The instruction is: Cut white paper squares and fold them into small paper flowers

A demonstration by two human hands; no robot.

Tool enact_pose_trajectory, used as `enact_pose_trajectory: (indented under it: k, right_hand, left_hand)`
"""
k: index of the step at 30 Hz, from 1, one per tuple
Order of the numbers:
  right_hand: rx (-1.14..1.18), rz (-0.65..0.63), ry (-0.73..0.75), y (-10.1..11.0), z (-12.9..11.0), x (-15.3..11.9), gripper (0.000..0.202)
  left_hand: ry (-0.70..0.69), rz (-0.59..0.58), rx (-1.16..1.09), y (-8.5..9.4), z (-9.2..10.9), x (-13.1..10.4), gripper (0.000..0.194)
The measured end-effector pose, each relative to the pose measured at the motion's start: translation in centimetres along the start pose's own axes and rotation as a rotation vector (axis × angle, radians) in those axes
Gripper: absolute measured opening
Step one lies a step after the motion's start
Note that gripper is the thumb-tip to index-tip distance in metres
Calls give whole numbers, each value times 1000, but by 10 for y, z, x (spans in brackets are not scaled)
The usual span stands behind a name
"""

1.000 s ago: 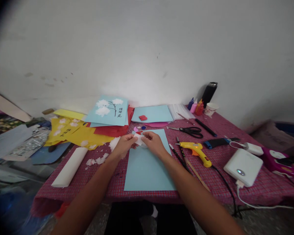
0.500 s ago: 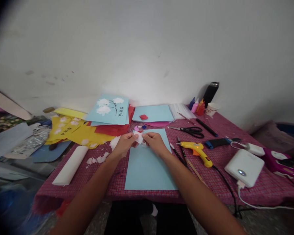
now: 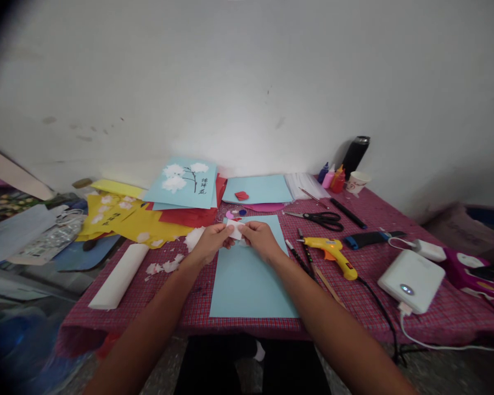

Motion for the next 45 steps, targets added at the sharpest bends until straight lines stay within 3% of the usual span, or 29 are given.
enact_pose_trajectory:
  k: [11,20,45]
  right_hand:
    - [-55,62,2,1,-1,-1,46]
    - [-5,-61,4,-4,-2,-2,29]
    - [-103,-24,15,-6,4,0,42]
  left_hand:
    - [0,16,25,0,1,-1,32]
    - [-23,60,18,2,4,0,35]
    - [-4,49,16,2,3,0,35]
Point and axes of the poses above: each hand's wrist, its own x-axis towards the middle knuckle, its own y-axis out of the back of the hand, z = x × y, the point moved 5 cm from there along x, towards the middle knuckle, and after that the axes turned 10 degrees about -y, right-handed, at the moved point
